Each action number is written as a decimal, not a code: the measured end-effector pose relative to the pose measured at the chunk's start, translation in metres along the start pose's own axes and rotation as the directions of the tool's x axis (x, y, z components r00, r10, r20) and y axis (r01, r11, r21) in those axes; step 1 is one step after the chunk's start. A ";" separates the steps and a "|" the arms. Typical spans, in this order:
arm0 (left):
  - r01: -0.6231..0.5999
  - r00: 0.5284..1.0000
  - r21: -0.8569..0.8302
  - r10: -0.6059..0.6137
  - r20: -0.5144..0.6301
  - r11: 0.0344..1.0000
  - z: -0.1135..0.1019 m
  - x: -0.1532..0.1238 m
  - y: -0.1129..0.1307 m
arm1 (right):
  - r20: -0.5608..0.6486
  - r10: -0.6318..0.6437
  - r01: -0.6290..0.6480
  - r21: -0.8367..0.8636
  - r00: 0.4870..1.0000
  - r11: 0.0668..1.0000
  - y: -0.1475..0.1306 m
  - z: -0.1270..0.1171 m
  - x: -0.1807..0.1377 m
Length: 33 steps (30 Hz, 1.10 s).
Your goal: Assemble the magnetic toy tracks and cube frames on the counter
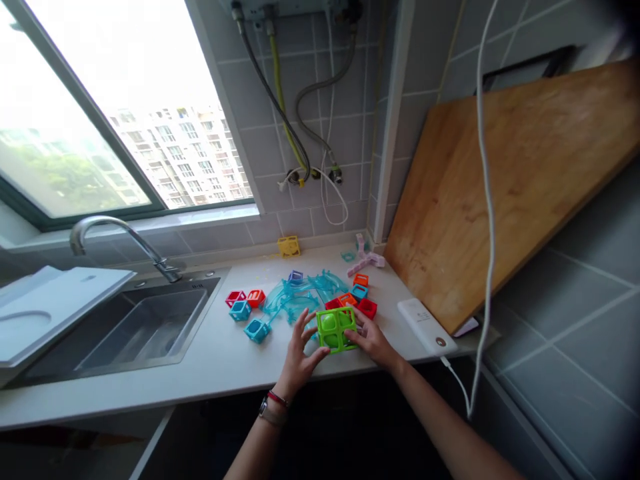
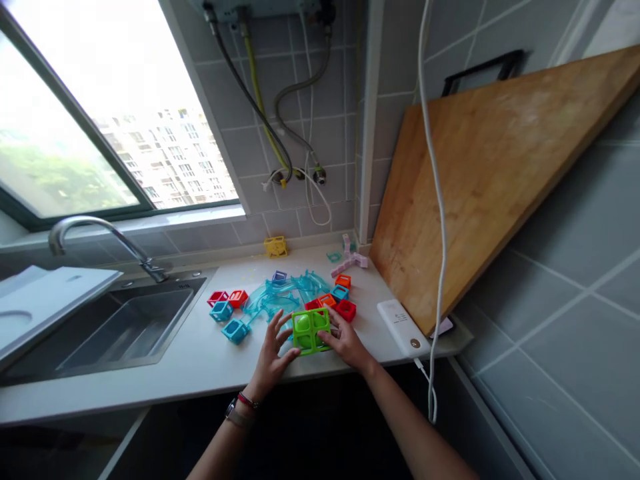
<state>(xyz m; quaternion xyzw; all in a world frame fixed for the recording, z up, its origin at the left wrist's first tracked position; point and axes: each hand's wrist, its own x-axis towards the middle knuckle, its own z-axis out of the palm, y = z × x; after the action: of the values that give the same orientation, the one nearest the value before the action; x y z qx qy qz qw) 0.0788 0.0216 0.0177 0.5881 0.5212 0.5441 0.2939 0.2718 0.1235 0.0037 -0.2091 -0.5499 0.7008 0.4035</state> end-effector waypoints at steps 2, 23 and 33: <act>0.052 0.999 -0.087 -0.051 0.014 0.995 0.002 0.004 0.003 | 0.007 0.001 -0.001 0.024 1.000 1.000 0.000 0.000 -0.001; 0.059 0.998 -0.031 -0.060 -0.029 0.998 0.050 0.012 0.003 | -0.132 -0.240 0.175 -0.381 0.962 0.908 -0.017 0.008 -0.032; 0.154 0.978 -0.067 -0.162 -0.133 0.986 0.061 0.009 0.008 | -0.379 -0.287 0.142 -0.367 0.879 0.919 0.012 0.023 -0.006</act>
<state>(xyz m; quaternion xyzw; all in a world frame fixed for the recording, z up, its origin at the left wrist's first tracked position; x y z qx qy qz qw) 0.1375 0.0407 0.0134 0.4970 0.5700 0.5730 0.3159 0.2541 0.1040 -0.0008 -0.3580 -0.5773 0.4867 0.5493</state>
